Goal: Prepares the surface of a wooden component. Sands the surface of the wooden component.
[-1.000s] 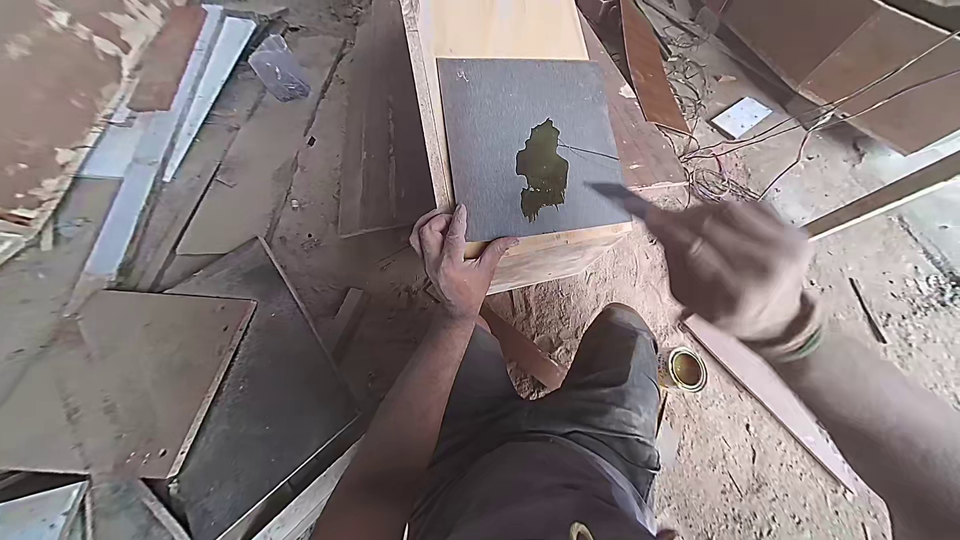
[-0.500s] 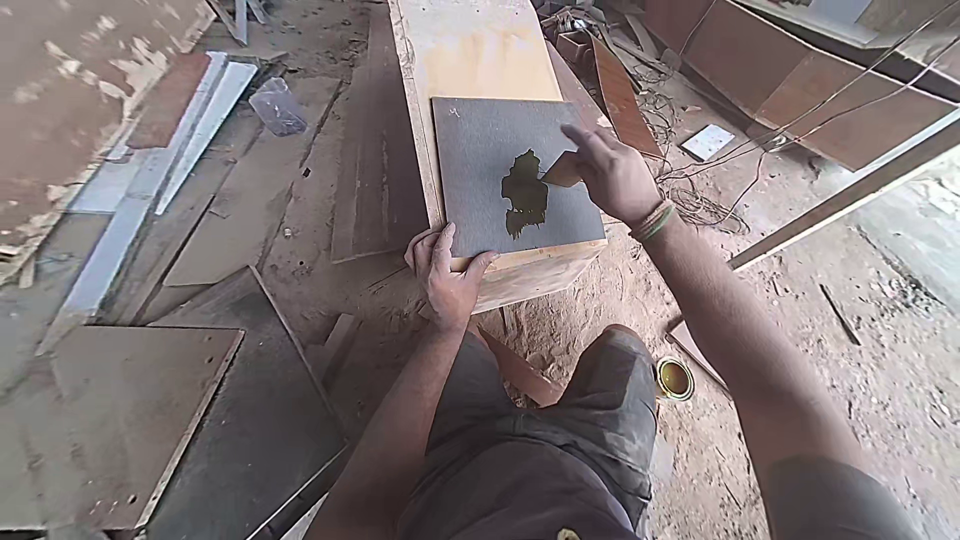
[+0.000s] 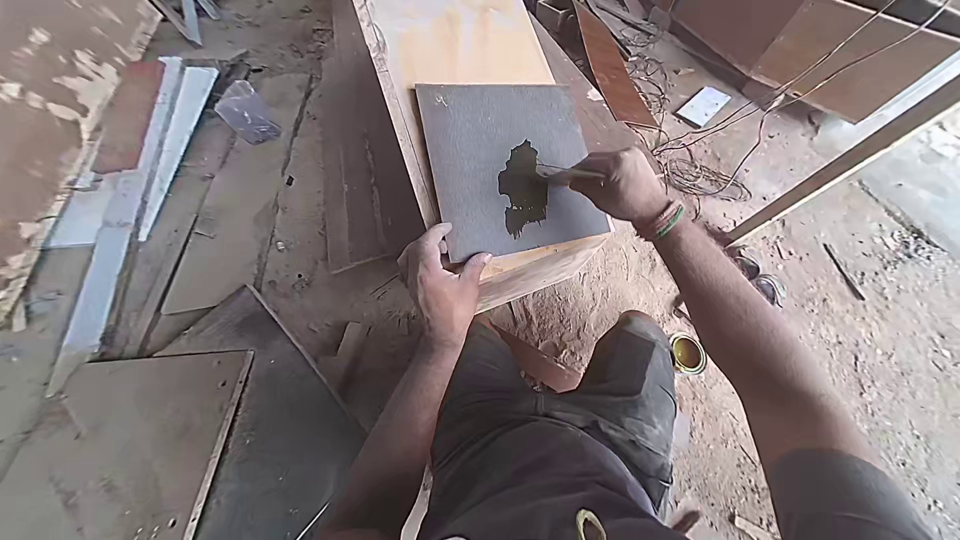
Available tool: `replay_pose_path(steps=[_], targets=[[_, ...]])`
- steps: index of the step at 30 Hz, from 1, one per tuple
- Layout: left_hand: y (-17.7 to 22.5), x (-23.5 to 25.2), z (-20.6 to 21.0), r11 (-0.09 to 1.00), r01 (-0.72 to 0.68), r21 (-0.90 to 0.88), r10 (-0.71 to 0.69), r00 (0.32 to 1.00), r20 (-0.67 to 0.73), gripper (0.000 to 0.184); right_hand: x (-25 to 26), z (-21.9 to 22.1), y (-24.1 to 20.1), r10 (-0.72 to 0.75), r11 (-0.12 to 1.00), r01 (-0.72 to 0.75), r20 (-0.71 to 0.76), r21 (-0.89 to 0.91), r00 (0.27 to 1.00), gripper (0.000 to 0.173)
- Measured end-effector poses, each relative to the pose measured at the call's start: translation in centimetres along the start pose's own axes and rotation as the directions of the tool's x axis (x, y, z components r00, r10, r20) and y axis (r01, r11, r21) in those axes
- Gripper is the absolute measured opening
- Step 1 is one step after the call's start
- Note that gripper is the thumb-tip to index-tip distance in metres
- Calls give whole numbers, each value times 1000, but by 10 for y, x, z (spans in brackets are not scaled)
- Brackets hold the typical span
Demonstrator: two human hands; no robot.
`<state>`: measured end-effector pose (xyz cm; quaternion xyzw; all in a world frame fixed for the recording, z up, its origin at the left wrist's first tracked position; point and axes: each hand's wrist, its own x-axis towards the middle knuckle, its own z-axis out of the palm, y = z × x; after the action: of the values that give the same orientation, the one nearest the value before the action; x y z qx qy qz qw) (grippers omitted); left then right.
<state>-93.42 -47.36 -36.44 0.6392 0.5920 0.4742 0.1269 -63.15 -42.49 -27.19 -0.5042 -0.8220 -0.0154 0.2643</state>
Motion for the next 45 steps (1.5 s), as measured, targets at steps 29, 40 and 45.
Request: replay_pose_path(steps=[29,40,45], targets=[[42,99,3,868,109,484,-363,804,470,42,-28,26,9,-61,997,48,-196,-68,979,23],[34,107,5,892,252,376,-432,722,541,36,19,-35,100,383,920,-390,-117,-35,916,21],[40,109,2,889,246,385,-433,723,539,34,32,-30,117,341,936,-350,-136,-46,930,21]])
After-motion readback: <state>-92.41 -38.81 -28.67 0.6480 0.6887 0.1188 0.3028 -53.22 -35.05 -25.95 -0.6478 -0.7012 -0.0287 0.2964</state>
